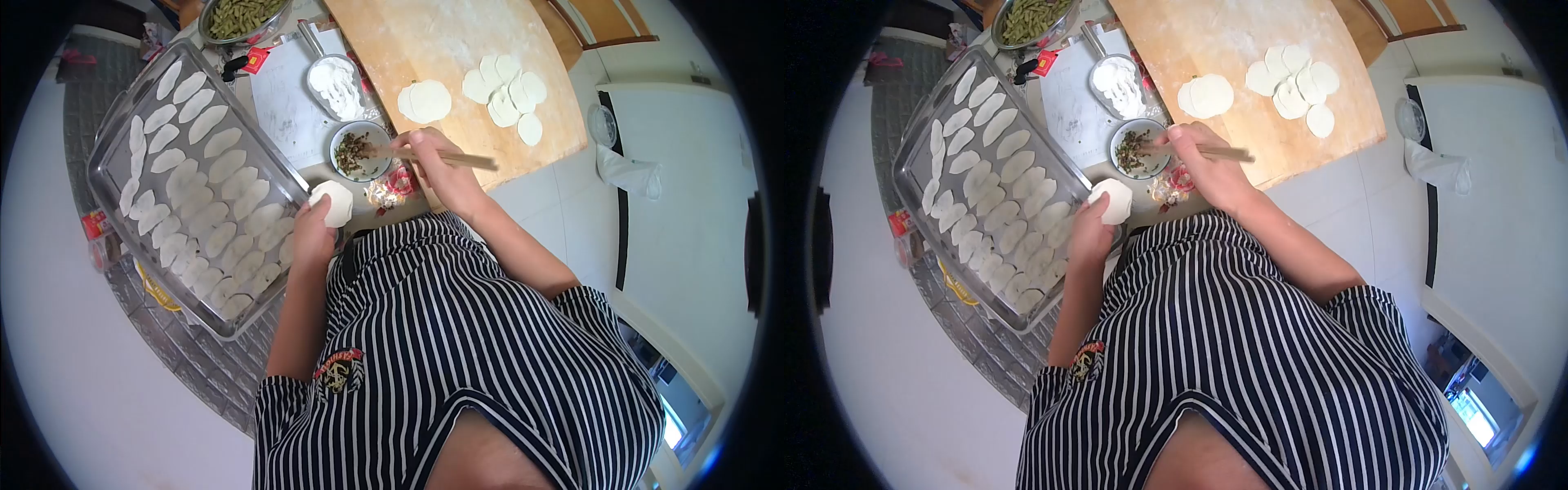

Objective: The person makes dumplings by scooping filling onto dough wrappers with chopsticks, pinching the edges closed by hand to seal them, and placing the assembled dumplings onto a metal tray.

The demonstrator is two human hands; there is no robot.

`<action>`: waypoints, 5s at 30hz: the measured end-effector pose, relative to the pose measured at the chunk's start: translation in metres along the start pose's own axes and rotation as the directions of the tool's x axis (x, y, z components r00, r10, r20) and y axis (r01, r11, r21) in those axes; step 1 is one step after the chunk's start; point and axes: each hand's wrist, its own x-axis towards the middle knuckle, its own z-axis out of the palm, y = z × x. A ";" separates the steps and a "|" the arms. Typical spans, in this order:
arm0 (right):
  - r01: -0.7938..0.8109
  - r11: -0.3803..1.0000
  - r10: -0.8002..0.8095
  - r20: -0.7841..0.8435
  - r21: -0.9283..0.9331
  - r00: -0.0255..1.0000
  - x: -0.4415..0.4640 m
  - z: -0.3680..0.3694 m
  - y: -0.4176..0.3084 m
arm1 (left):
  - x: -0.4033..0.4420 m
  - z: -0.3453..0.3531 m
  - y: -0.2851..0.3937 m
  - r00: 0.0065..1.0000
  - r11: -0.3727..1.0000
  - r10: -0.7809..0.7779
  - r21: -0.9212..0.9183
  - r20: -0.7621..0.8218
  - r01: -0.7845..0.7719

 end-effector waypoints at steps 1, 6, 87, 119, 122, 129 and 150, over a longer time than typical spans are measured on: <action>0.086 0.989 -0.090 -0.023 -0.123 0.996 0.005 0.002 0.015 | 0.004 0.000 -0.005 0.999 0.999 -0.032 0.012 0.010 0.032; -0.046 0.998 0.046 -0.009 -0.032 0.999 0.006 0.011 0.035 | 0.026 -0.007 -0.016 0.991 0.995 -0.093 -0.023 0.100 0.096; 0.853 0.254 -0.774 0.433 -0.457 0.463 0.018 0.015 -0.009 | -0.043 0.103 0.053 0.895 0.845 0.127 -0.519 0.428 0.128; 0.919 0.294 -0.929 0.147 -0.263 0.339 0.000 0.043 -0.088 | -0.101 0.090 0.082 0.606 0.755 0.626 -0.186 0.491 -0.629; 0.932 0.295 -0.942 0.101 -0.211 0.321 -0.004 0.048 -0.096 | -0.106 0.095 0.091 0.502 0.676 0.675 -0.182 0.540 -0.714; 0.969 0.241 -0.933 0.263 -0.058 0.248 -0.015 0.041 -0.118 | -0.111 0.096 0.111 0.373 0.676 0.649 -0.279 0.663 -0.682; 0.690 0.697 -0.701 0.389 0.195 0.597 -0.021 0.061 -0.106 | -0.121 0.105 0.073 0.698 0.805 0.588 -0.208 0.409 -0.556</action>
